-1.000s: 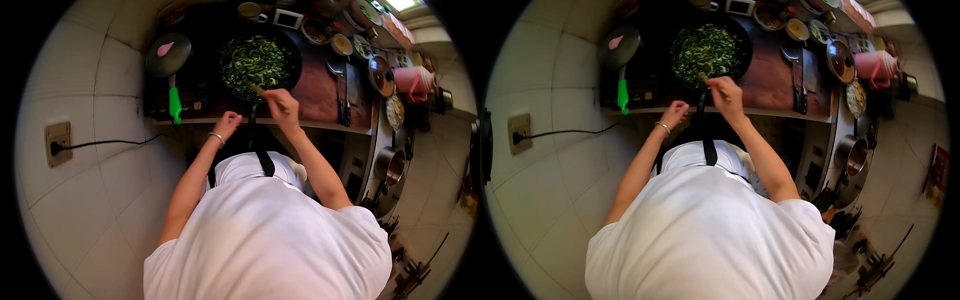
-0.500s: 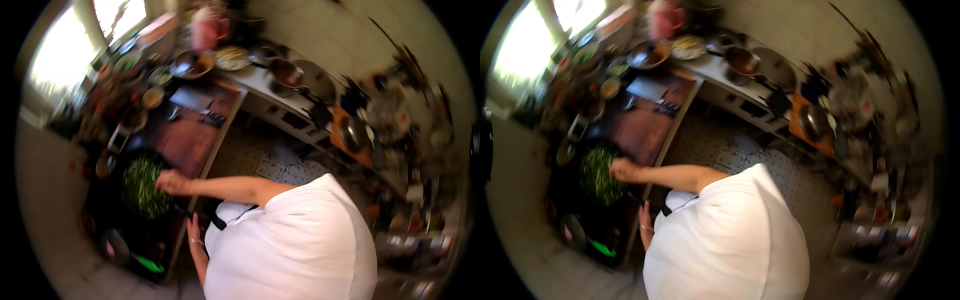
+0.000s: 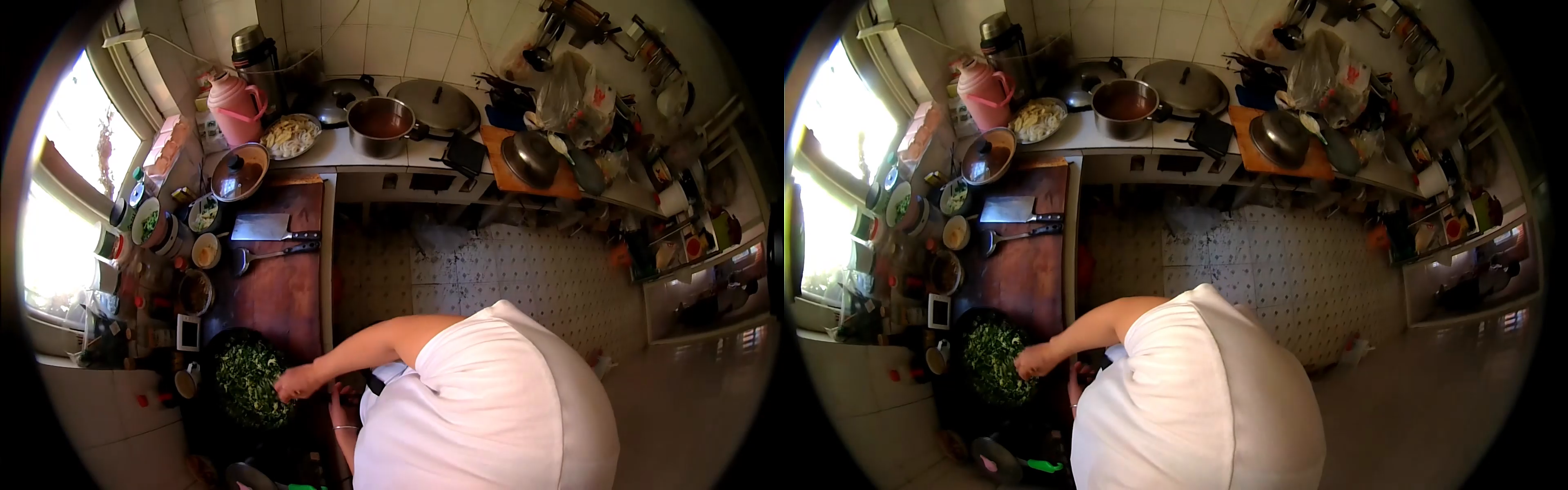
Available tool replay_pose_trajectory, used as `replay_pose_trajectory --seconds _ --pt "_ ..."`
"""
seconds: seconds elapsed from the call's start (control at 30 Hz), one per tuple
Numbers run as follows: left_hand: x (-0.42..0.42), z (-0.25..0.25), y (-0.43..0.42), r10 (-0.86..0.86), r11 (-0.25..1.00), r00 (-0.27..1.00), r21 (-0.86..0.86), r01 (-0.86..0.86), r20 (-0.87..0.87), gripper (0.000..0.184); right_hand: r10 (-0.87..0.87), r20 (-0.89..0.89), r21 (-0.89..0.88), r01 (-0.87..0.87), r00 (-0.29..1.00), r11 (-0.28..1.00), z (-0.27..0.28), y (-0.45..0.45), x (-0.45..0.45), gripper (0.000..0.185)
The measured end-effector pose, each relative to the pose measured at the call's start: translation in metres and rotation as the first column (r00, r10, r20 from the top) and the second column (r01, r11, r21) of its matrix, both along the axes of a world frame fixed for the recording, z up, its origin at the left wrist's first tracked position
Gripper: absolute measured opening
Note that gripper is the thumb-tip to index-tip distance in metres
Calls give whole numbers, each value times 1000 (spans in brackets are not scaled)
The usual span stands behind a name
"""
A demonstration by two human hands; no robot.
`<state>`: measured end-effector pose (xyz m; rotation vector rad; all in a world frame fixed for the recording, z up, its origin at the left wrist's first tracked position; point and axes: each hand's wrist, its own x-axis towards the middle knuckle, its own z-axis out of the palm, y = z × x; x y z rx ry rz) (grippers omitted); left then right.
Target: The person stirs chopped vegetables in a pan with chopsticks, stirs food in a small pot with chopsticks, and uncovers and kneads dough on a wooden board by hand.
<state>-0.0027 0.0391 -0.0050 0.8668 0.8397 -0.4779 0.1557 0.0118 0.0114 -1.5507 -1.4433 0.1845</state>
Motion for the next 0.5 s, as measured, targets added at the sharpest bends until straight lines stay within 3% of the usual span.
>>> replay_pose_trajectory --seconds 0.17,0.27,0.4,0.5 --pt "-9 -14 3 1 1000 999 -8 0 38 45 -156 -213 60 172 964 983 48 11 29 12" --pt "-11 -11 -1 -40 998 999 -42 40 11 51 -193 -306 113 237 932 965 45 13 35 13" --pt "-11 -16 -3 -54 998 997 -39 57 58 50 -186 -85 23 189 979 982 3 9 14 10" --pt "-11 -14 -6 -52 999 997 -13 53 50 51 -86 -119 12 88 989 996 13 8 2 13"
